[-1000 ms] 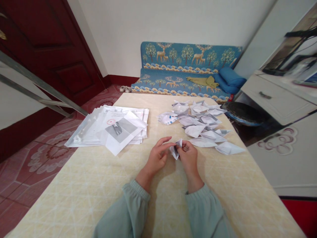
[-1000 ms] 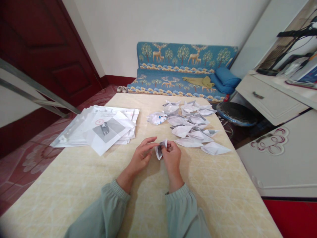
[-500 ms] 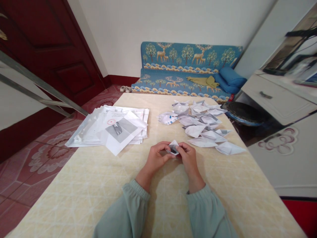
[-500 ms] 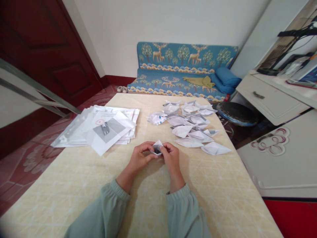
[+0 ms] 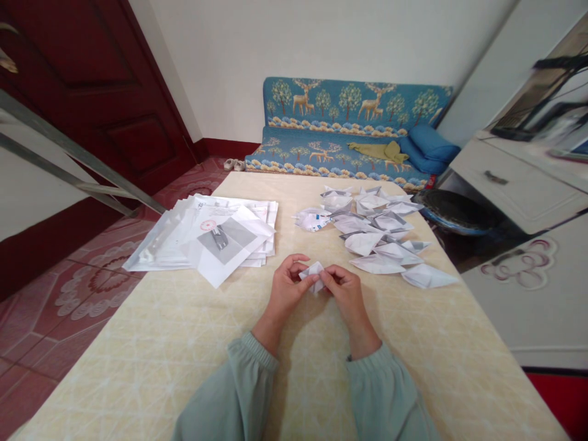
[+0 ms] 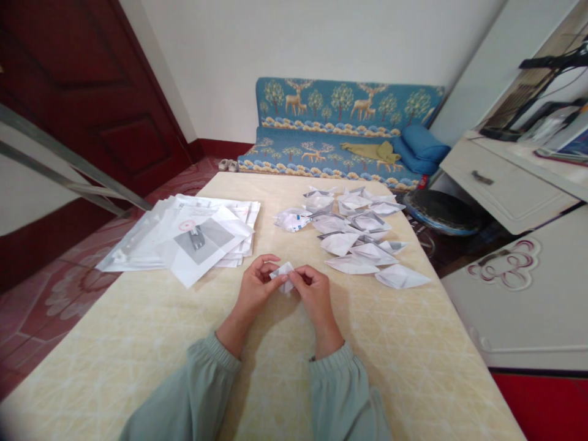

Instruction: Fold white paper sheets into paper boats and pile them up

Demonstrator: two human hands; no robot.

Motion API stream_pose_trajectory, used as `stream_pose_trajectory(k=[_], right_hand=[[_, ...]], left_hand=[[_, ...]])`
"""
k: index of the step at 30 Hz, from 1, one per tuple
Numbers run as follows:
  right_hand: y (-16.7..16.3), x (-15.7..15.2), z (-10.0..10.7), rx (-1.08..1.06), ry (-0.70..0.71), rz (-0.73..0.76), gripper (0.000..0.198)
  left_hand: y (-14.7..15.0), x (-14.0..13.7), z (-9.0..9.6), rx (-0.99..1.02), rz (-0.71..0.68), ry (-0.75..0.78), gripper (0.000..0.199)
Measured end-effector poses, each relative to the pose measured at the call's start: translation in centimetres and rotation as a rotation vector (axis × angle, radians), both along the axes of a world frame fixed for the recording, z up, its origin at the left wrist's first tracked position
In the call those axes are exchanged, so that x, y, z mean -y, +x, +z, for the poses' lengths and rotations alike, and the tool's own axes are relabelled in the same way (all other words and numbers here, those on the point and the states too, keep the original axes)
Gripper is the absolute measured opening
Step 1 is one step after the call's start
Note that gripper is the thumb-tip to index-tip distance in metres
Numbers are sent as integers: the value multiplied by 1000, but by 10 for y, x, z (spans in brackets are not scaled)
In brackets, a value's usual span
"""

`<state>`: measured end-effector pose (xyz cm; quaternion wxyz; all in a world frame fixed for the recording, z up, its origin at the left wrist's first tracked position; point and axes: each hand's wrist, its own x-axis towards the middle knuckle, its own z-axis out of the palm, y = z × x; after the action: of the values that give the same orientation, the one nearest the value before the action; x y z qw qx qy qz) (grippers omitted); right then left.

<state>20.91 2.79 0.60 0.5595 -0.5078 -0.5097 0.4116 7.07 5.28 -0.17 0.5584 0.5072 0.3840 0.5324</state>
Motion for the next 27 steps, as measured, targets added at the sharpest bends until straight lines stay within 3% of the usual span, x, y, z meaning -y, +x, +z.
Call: stream_pose_trajectory(k=[2, 7, 15, 27], right_hand=[[1, 0, -1, 27, 30, -5, 21], [2, -1, -3, 121, 126, -14, 17], [1, -1, -5, 150, 138, -19, 16], [-5, 0, -7, 135, 62, 72, 17]], left_hand=[[-1, -1, -1, 36, -25, -26, 56], [-3, -1, 1, 23, -45, -33, 32], [-2, 3, 8, -30, 5, 105, 19], [-1, 6, 4, -39, 85, -52, 17]])
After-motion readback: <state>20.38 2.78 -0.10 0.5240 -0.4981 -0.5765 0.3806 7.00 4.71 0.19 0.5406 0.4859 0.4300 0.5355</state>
